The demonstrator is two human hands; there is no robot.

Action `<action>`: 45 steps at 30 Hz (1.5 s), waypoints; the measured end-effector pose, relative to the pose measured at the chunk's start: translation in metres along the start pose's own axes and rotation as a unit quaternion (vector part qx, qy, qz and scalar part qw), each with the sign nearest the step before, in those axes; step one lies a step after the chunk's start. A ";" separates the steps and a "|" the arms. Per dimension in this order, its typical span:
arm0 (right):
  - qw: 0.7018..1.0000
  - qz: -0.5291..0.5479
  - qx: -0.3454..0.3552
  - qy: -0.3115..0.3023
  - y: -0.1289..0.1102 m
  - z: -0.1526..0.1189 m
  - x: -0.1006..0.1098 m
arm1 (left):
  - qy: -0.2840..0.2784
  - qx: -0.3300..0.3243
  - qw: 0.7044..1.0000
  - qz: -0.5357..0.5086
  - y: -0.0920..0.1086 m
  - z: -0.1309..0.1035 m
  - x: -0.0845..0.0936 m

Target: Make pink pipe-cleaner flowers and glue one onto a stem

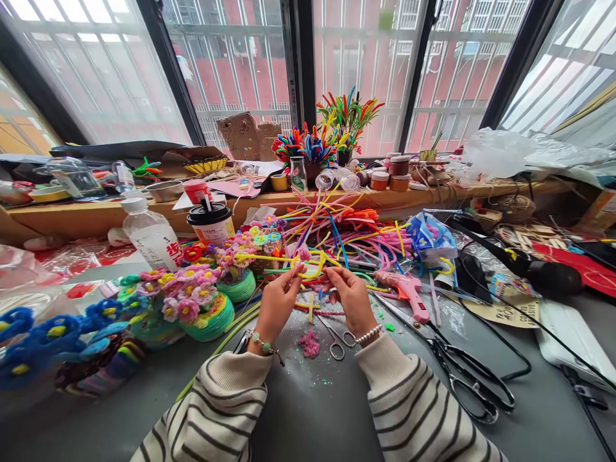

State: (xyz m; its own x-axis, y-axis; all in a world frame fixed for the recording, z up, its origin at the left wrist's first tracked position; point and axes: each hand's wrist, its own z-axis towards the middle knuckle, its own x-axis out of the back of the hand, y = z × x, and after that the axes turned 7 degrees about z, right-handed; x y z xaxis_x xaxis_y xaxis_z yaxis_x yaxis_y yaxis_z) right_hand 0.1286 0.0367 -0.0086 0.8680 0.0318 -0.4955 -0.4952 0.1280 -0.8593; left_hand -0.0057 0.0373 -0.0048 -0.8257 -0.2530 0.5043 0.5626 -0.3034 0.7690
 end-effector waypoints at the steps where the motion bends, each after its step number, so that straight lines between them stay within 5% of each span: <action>1: 1.000 0.008 -0.014 -0.008 -0.001 -0.001 0.001 | -0.004 0.000 1.000 0.000 0.000 0.000 0.000; 11: 0.998 0.001 -0.057 -0.007 0.004 -0.006 0.007 | -0.059 -0.005 0.998 0.022 0.001 -0.001 0.000; 23: 1.000 0.002 -0.029 -0.011 0.003 -0.008 0.008 | 0.003 0.018 0.995 -0.093 0.005 -0.001 -0.003; 35: 0.993 -0.037 -0.035 -0.109 0.007 -0.014 0.002 | -0.141 0.156 0.940 -0.269 0.017 -0.006 -0.004; 45: 0.991 -0.045 -0.020 -0.125 -0.005 -0.014 0.007 | -0.097 0.150 0.946 -0.270 0.011 -0.004 -0.005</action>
State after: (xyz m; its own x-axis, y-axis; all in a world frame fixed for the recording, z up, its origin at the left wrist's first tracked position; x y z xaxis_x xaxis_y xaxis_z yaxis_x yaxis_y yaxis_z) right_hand 0.1371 0.0221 -0.0095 0.8879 0.2679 -0.3741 -0.4125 0.1032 -0.9051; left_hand 0.0045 0.0318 -0.0004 -0.9978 0.0468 0.0468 0.0440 -0.0592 0.9973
